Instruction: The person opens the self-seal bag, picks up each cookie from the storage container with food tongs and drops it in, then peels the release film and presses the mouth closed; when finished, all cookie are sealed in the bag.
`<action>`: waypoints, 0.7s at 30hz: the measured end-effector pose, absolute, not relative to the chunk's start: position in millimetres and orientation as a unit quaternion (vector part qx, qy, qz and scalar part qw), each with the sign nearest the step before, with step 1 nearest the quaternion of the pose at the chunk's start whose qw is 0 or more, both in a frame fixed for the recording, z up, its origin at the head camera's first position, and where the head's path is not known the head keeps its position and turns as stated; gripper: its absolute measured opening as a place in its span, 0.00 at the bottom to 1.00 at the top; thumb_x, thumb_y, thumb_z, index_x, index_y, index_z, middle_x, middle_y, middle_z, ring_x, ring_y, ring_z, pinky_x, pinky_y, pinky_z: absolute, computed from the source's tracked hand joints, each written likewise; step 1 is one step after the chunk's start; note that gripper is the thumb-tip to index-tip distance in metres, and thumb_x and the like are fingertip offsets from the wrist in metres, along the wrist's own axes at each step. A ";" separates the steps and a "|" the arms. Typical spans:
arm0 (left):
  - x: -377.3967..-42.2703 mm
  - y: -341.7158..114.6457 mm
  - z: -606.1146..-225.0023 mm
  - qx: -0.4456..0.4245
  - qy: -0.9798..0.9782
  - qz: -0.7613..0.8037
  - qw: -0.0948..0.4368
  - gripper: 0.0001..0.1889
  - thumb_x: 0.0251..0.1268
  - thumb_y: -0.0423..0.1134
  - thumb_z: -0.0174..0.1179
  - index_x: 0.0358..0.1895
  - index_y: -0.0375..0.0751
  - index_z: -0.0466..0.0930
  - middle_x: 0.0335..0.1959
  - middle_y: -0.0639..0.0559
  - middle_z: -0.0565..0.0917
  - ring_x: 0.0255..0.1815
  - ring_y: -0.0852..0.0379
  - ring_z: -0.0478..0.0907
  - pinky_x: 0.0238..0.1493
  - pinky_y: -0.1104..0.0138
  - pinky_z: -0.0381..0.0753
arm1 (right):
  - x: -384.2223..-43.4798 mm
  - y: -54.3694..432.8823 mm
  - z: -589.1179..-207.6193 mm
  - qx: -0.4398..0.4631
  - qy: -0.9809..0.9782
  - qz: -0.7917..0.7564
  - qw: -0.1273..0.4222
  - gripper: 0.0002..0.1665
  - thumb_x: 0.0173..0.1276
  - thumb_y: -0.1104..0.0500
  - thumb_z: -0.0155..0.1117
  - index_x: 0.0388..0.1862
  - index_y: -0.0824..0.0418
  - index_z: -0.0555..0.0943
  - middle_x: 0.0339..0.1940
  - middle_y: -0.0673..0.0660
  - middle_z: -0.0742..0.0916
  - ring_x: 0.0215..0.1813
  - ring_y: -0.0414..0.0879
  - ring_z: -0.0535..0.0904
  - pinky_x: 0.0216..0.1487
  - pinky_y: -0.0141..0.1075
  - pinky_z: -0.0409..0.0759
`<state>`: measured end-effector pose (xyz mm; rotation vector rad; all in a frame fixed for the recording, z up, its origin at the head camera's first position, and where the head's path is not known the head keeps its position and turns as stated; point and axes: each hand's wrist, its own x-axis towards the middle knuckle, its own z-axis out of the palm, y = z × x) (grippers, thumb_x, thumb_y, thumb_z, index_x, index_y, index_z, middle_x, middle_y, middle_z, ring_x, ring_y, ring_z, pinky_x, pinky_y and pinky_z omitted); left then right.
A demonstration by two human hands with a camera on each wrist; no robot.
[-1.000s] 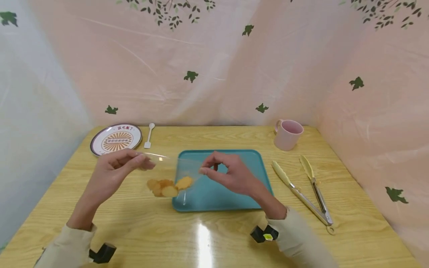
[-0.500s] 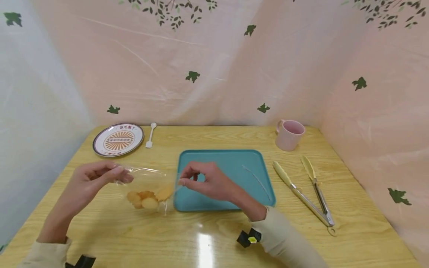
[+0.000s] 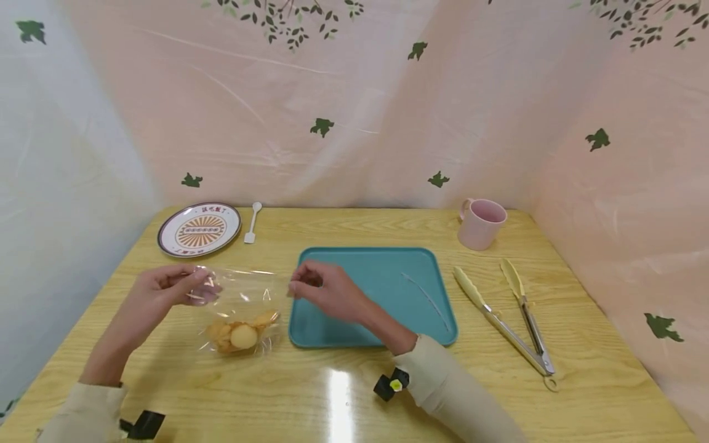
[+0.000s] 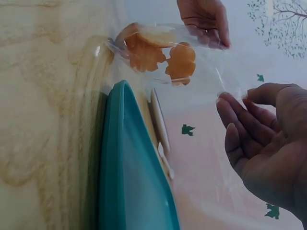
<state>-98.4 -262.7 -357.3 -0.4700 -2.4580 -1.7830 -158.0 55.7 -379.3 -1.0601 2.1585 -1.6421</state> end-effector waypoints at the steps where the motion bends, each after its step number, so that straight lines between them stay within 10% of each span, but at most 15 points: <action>1: -101.7 -262.8 -359.0 -0.146 -0.799 -0.582 0.036 0.11 0.82 0.32 0.53 0.49 0.27 0.84 0.38 0.47 0.91 0.39 0.57 0.89 0.40 0.65 0.89 | -160.8 53.1 -379.8 -0.351 0.737 -0.565 0.116 0.07 0.81 0.62 0.60 0.46 0.65 0.81 0.41 0.67 0.88 0.45 0.65 0.84 0.45 0.52 0.85; 5: -116.3 -262.2 -364.4 -0.112 -0.801 -0.587 0.046 0.13 0.82 0.33 0.55 0.49 0.22 0.81 0.36 0.51 0.90 0.37 0.59 0.88 0.39 0.66 0.88 | -173.6 42.4 -381.4 -0.319 0.749 -0.570 0.109 0.07 0.81 0.63 0.59 0.47 0.68 0.80 0.41 0.68 0.87 0.46 0.65 0.84 0.49 0.58 0.83; 21: -162.0 -270.4 -399.5 -0.036 -0.806 -0.591 0.006 0.20 0.84 0.39 0.52 0.52 0.16 0.76 0.34 0.51 0.90 0.34 0.60 0.88 0.38 0.66 0.89 | -213.6 10.5 -401.4 -0.241 0.821 -0.508 0.100 0.10 0.80 0.64 0.57 0.48 0.71 0.82 0.34 0.61 0.89 0.38 0.52 0.87 0.30 0.30 0.78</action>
